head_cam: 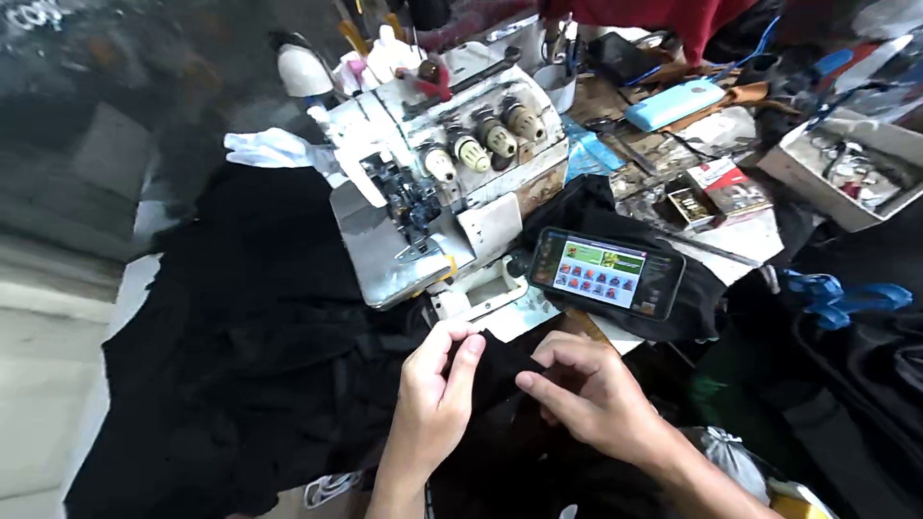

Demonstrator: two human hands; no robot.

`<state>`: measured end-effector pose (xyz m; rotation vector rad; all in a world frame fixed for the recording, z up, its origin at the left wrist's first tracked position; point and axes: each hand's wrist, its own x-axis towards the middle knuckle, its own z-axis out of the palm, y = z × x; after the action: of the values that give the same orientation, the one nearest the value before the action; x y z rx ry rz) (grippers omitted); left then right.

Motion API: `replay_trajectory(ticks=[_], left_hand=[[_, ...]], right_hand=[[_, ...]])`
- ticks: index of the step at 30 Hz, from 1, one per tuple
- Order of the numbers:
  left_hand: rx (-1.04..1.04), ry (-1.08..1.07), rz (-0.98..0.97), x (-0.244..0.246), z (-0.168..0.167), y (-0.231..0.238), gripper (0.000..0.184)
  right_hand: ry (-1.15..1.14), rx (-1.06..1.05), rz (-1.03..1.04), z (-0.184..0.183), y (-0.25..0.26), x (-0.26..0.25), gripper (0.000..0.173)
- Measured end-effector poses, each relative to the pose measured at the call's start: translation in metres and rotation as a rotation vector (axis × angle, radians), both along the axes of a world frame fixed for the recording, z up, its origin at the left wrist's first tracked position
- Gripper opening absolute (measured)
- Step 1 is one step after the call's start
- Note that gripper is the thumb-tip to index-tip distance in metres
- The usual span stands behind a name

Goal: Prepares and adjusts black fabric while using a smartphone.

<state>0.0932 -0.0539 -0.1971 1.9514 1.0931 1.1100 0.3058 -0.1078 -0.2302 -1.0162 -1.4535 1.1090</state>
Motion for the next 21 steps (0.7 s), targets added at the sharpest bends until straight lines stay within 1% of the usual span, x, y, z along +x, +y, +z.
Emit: replay_trajectory(ticks=[9,18,21], left_hand=[[0.013,-0.058,0.015,-0.001,0.002,-0.009,0.016],[0.026,-0.030,0.013,-0.009,0.007,-0.017,0.020],[0.034,-0.026,0.015,-0.009,0.009,-0.019,0.019]], right_hand=[[0.022,-0.006,-0.008,0.005,-0.006,-0.003,0.016],[0.009,-0.068,0.027,0.017,-0.015,-0.003,0.018],[-0.012,-0.057,0.002,0.019,-0.017,-0.003,0.017]])
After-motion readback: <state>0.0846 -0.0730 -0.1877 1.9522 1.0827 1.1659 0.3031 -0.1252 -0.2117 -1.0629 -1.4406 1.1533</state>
